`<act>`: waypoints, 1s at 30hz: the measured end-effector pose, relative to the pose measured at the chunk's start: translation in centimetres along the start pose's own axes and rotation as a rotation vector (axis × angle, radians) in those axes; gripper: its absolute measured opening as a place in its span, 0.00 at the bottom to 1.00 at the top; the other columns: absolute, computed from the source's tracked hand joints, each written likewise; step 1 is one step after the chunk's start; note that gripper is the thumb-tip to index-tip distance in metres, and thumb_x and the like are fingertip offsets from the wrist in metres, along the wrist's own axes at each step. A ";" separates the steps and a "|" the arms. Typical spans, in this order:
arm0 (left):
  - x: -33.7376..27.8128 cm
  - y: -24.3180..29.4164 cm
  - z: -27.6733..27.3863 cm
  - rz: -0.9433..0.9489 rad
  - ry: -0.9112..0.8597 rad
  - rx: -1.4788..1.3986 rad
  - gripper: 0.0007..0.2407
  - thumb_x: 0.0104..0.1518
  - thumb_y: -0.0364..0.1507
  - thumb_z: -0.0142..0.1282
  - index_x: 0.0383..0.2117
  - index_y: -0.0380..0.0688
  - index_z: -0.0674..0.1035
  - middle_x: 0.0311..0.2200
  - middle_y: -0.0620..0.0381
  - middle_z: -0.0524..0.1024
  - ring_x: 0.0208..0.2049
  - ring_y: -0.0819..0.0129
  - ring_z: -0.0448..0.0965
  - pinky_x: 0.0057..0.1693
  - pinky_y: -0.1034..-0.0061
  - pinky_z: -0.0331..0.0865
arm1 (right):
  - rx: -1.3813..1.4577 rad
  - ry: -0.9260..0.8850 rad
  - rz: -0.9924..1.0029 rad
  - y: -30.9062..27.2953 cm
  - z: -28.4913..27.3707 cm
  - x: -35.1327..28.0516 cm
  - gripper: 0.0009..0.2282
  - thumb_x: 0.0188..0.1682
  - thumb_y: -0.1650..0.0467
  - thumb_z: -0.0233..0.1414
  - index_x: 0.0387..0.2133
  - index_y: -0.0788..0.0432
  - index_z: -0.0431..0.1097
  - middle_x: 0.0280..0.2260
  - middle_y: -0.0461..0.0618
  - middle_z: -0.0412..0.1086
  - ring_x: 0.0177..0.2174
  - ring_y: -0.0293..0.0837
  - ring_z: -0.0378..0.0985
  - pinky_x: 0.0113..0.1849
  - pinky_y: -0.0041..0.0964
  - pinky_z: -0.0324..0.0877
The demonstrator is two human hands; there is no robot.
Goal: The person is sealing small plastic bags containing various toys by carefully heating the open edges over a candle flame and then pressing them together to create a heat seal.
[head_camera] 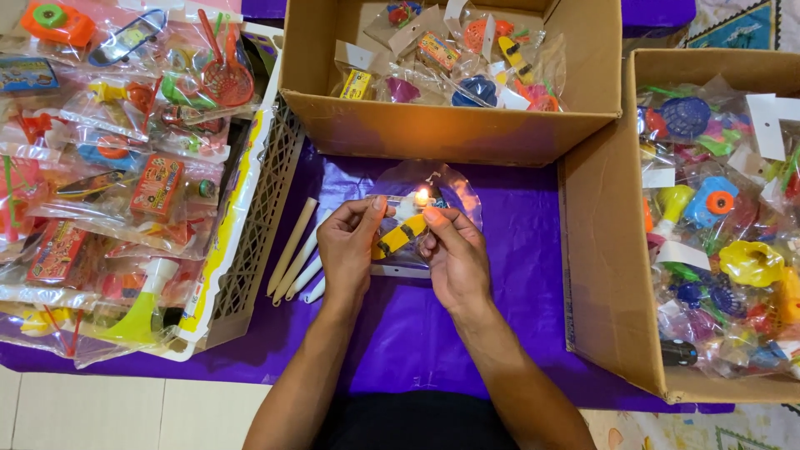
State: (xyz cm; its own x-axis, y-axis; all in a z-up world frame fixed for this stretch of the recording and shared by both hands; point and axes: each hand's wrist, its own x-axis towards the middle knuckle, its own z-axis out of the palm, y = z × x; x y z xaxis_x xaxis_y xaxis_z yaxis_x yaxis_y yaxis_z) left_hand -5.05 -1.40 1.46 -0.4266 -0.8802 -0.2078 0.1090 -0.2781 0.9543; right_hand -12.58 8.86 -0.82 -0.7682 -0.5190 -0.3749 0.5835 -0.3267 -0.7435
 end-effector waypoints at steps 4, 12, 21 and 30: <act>-0.1 -0.1 0.2 0.005 -0.003 -0.002 0.08 0.54 0.31 0.68 0.27 0.38 0.86 0.11 0.60 0.68 0.15 0.83 0.62 0.25 0.88 0.60 | 0.005 0.002 0.000 0.2 -0.5 0.2 0.04 0.50 0.72 0.60 0.31 0.59 0.73 0.16 0.44 0.57 0.20 0.36 0.63 0.26 0.26 0.62; -0.4 0.0 1.0 -0.019 -0.005 0.016 0.08 0.54 0.30 0.68 0.28 0.37 0.86 0.13 0.57 0.73 0.16 0.82 0.62 0.25 0.87 0.62 | 0.022 0.027 -0.009 0.2 -1.5 0.4 0.04 0.49 0.72 0.61 0.32 0.60 0.74 0.15 0.46 0.58 0.19 0.37 0.63 0.25 0.27 0.62; -0.7 -0.7 1.9 -0.022 -0.015 0.010 0.09 0.52 0.32 0.70 0.27 0.37 0.86 0.12 0.58 0.72 0.15 0.82 0.65 0.25 0.87 0.65 | 0.054 0.047 -0.014 -0.5 -2.1 0.2 0.04 0.49 0.73 0.61 0.32 0.63 0.74 0.15 0.47 0.57 0.19 0.38 0.64 0.25 0.27 0.63; -0.5 -2.5 2.2 -0.043 -0.021 0.055 0.11 0.50 0.34 0.72 0.30 0.37 0.86 0.15 0.56 0.77 0.18 0.79 0.71 0.27 0.84 0.67 | 0.058 0.048 -0.033 -1.4 -3.0 -0.3 0.04 0.50 0.73 0.59 0.31 0.63 0.74 0.15 0.47 0.57 0.20 0.38 0.63 0.25 0.28 0.62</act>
State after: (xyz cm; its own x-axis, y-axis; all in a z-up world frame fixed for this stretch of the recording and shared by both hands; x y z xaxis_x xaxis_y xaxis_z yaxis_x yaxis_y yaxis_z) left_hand -7.06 0.56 -0.32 -0.4489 -0.8595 -0.2444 0.0410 -0.2930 0.9552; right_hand -13.95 11.90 -1.31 -0.7980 -0.4695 -0.3779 0.5711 -0.3891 -0.7228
